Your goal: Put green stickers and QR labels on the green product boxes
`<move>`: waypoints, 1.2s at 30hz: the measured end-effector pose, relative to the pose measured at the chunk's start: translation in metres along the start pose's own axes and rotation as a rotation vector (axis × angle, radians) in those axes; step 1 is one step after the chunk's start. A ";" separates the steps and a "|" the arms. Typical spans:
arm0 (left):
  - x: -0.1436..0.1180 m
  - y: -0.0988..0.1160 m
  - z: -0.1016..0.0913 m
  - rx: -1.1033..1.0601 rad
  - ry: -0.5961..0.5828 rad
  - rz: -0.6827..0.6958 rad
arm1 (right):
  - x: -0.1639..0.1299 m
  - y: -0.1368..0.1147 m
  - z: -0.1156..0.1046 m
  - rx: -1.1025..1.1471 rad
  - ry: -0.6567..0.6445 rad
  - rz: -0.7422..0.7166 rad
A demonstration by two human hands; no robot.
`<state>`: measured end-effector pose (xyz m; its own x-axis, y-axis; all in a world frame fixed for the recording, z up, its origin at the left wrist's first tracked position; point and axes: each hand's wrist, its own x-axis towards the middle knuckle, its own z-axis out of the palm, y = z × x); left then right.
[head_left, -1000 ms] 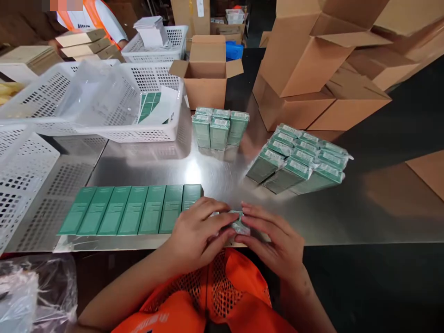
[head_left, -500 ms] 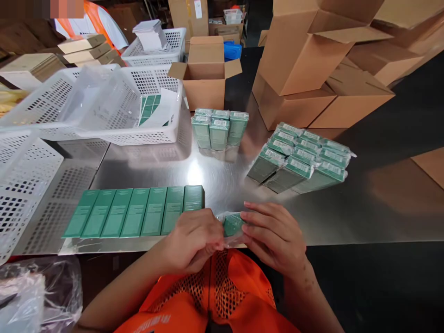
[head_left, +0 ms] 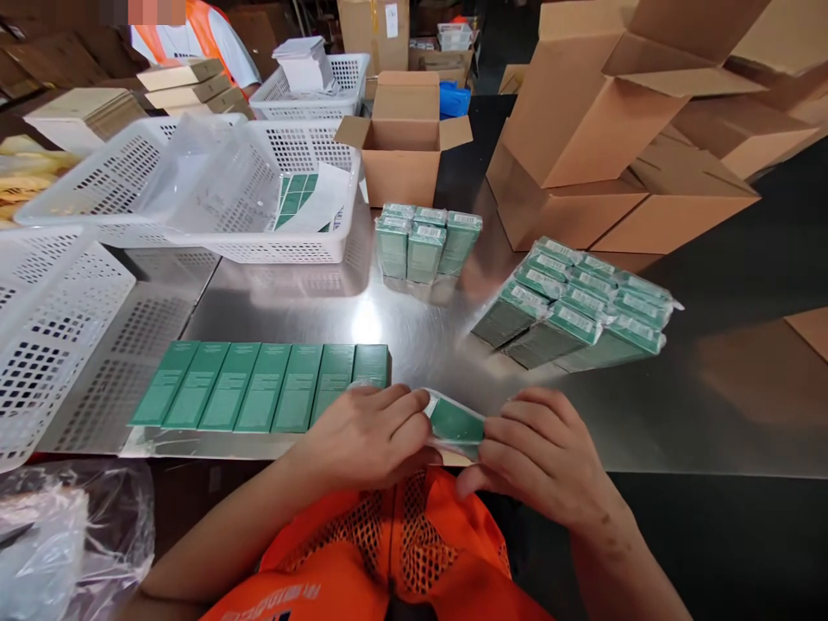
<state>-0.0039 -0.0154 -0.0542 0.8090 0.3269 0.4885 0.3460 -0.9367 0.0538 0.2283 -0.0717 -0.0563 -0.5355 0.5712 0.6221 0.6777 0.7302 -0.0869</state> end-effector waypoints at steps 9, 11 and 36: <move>-0.009 0.005 0.014 0.009 0.053 -0.050 | -0.024 -0.008 0.009 -0.008 0.069 0.109; -0.010 0.004 0.017 -0.043 0.047 -0.062 | -0.028 -0.009 0.017 0.074 0.136 0.163; -0.034 0.042 0.040 -0.128 -0.189 -0.114 | -0.023 0.023 0.046 0.654 0.403 0.845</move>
<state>0.0018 -0.0605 -0.1035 0.8469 0.4375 0.3023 0.3867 -0.8968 0.2148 0.2334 -0.0510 -0.1083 0.2483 0.8968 0.3662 0.2888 0.2923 -0.9117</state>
